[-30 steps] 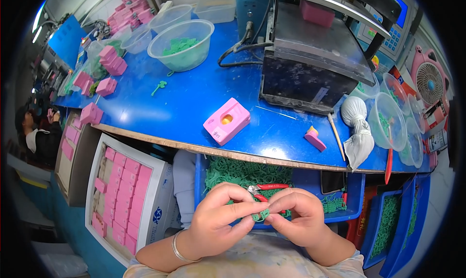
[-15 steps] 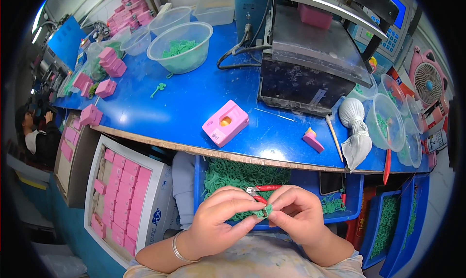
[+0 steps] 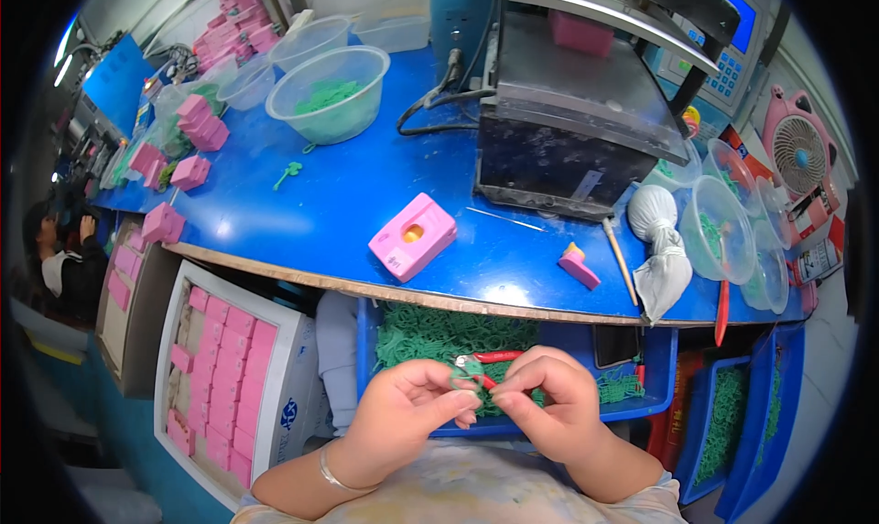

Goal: Removing molded wax or plastic components from a mold, trimming excess material with pliers, and placing them into a shipping container.

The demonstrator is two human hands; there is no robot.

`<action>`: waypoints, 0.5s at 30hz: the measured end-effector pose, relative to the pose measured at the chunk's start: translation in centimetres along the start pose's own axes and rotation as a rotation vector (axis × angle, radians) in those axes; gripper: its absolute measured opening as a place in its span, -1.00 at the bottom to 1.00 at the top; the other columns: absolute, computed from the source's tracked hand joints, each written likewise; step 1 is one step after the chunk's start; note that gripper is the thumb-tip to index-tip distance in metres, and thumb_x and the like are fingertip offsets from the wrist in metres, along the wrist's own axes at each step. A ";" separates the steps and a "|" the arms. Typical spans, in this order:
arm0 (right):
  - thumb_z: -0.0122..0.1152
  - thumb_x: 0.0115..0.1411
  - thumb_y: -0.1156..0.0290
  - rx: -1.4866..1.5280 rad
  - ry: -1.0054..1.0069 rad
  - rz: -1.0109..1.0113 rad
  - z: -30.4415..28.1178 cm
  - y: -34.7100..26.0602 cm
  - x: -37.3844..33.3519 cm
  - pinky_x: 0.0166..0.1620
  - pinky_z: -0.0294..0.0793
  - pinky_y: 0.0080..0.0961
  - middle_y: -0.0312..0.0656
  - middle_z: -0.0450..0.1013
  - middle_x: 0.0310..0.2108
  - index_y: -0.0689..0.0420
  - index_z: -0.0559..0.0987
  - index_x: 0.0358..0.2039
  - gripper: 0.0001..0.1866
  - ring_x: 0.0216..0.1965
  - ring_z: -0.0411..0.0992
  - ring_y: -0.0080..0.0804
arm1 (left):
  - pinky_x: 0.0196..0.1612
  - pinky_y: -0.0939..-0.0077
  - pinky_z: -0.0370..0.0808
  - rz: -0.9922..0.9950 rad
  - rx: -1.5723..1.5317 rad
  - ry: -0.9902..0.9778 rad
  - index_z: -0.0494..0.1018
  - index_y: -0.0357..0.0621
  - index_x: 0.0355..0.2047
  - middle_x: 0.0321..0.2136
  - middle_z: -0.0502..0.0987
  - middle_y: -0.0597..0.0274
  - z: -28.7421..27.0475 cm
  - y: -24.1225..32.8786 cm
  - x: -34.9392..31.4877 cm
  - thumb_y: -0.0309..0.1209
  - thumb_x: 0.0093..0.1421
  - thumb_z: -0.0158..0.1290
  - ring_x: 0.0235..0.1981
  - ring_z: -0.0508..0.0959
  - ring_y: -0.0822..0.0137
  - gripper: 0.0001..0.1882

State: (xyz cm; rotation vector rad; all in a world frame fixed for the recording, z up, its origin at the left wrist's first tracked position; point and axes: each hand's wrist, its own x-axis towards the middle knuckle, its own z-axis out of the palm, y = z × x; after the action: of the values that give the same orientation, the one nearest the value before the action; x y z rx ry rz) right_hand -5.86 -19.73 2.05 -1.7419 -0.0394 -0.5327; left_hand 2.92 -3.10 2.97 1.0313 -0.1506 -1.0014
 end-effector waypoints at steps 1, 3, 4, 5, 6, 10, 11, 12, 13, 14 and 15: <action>0.21 0.00 0.59 -0.276 -0.008 -0.152 -0.7 -0.4 0.4 -0.45 0.37 -0.56 -0.11 0.41 -0.42 0.24 0.49 -0.38 -0.86 -0.50 0.38 -0.41 | -0.30 0.56 0.48 0.003 -0.004 -0.005 0.42 -0.35 -0.34 -0.42 0.51 0.15 -0.1 -0.1 -0.1 -0.58 0.13 0.05 -0.40 0.51 0.43 -0.90; 0.22 -0.05 0.59 -0.687 0.215 -0.146 -2.0 -0.9 1.0 -0.39 0.44 -0.40 -0.04 0.43 -0.38 0.24 0.48 -0.32 -0.78 -0.43 0.43 -0.18 | -0.42 0.47 0.50 0.072 0.057 0.063 0.37 -0.29 -0.30 -0.40 0.51 -0.05 -0.3 -0.2 -0.3 -0.71 0.10 -0.04 -0.48 0.52 0.30 -0.84; 0.21 -0.04 0.59 -0.874 0.332 -0.094 -2.7 -1.0 1.3 -0.37 0.45 -0.36 -0.02 0.43 -0.34 0.24 0.48 -0.28 -0.75 -0.41 0.44 -0.14 | -0.42 0.47 0.50 0.070 0.053 0.051 0.37 -0.29 -0.30 -0.40 0.51 -0.05 -0.6 -0.2 -0.3 -0.71 0.10 -0.04 -0.48 0.52 0.30 -0.84; 0.19 -0.02 0.58 -1.034 0.356 -0.090 -3.6 -0.9 1.6 -0.37 0.46 -0.35 0.01 0.43 -0.29 0.25 0.47 -0.24 -0.73 -0.40 0.45 -0.11 | -0.45 0.49 0.50 0.095 0.073 -0.002 0.36 -0.29 -0.30 -0.39 0.50 -0.06 -0.8 -0.2 -0.2 -0.71 0.10 -0.04 -0.49 0.53 0.31 -0.84; 0.17 -0.01 0.56 -1.191 0.379 -0.087 -4.5 -0.8 1.9 -0.36 0.46 -0.33 0.03 0.42 -0.23 0.26 0.46 -0.20 -0.71 -0.39 0.46 -0.07 | -0.47 0.50 0.50 0.121 0.093 -0.053 0.36 -0.29 -0.29 -0.38 0.50 -0.07 -0.9 -0.3 -0.1 -0.71 0.10 -0.04 -0.51 0.53 0.32 -0.84; 0.13 0.03 0.51 -1.415 0.140 0.230 -5.0 -1.0 1.5 -0.38 0.47 -0.35 0.07 0.38 -0.13 0.29 0.45 -0.14 -0.67 -0.38 0.47 -0.10 | -0.48 0.50 0.51 0.068 0.015 -0.010 0.35 -0.31 -0.19 -0.36 0.50 -0.08 -0.1 0.3 -0.2 -0.70 0.11 -0.05 -0.51 0.54 0.30 -0.77; 0.15 -0.01 0.53 -1.398 0.129 0.236 -4.6 -1.2 1.3 -0.39 0.47 -0.36 0.06 0.39 -0.15 0.30 0.45 -0.15 -0.65 -0.39 0.47 -0.11 | -0.46 0.49 0.52 0.061 0.073 0.003 0.34 -0.33 -0.14 -0.35 0.50 -0.08 0.2 0.4 0.0 -0.70 0.11 -0.05 -0.49 0.55 0.28 -0.72; 0.15 -0.01 0.53 -1.391 0.120 0.226 -4.4 -1.6 1.0 -0.39 0.47 -0.36 0.06 0.39 -0.15 0.30 0.45 -0.15 -0.65 -0.39 0.47 -0.11 | -0.44 0.47 0.54 0.055 0.131 0.019 0.34 -0.34 -0.08 -0.34 0.50 -0.09 0.3 0.5 0.0 -0.70 0.12 -0.05 -0.46 0.56 0.26 -0.68; 0.16 -0.03 0.54 -1.369 0.095 0.197 -4.4 -1.9 0.6 -0.39 0.47 -0.36 0.04 0.39 -0.18 0.31 0.46 -0.16 -0.64 -0.40 0.47 -0.12 | -0.36 0.42 0.56 0.076 0.153 -0.016 0.34 -0.35 -0.03 -0.31 0.50 -0.08 -0.1 0.2 0.1 -0.67 0.13 -0.05 -0.39 0.58 0.20 -0.65; 0.16 -0.05 0.55 -1.346 0.069 0.167 -4.4 -2.2 0.4 -0.39 0.46 -0.36 0.02 0.39 -0.20 0.31 0.46 -0.17 -0.64 -0.41 0.46 -0.13 | -0.36 0.42 0.56 0.084 0.152 0.000 0.34 -0.35 -0.03 -0.31 0.50 -0.08 -0.1 0.2 0.0 -0.67 0.13 -0.05 -0.39 0.58 0.20 -0.65; 0.16 -0.07 0.59 -1.301 0.069 0.129 -4.5 -2.1 0.4 -0.41 0.44 -0.34 -0.02 0.40 -0.27 0.29 0.48 -0.21 -0.67 -0.43 0.45 -0.13 | -0.32 0.40 0.57 0.105 0.171 0.005 0.36 -0.37 -0.06 -0.30 0.50 -0.07 0.1 0.3 -0.1 -0.66 0.14 -0.05 -0.36 0.58 0.19 -0.68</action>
State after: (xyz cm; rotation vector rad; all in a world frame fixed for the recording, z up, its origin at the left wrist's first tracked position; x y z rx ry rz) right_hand -7.59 -23.51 4.80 -2.9459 0.5845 -0.5539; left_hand 3.01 -3.07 3.22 1.1690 -0.2876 -0.9016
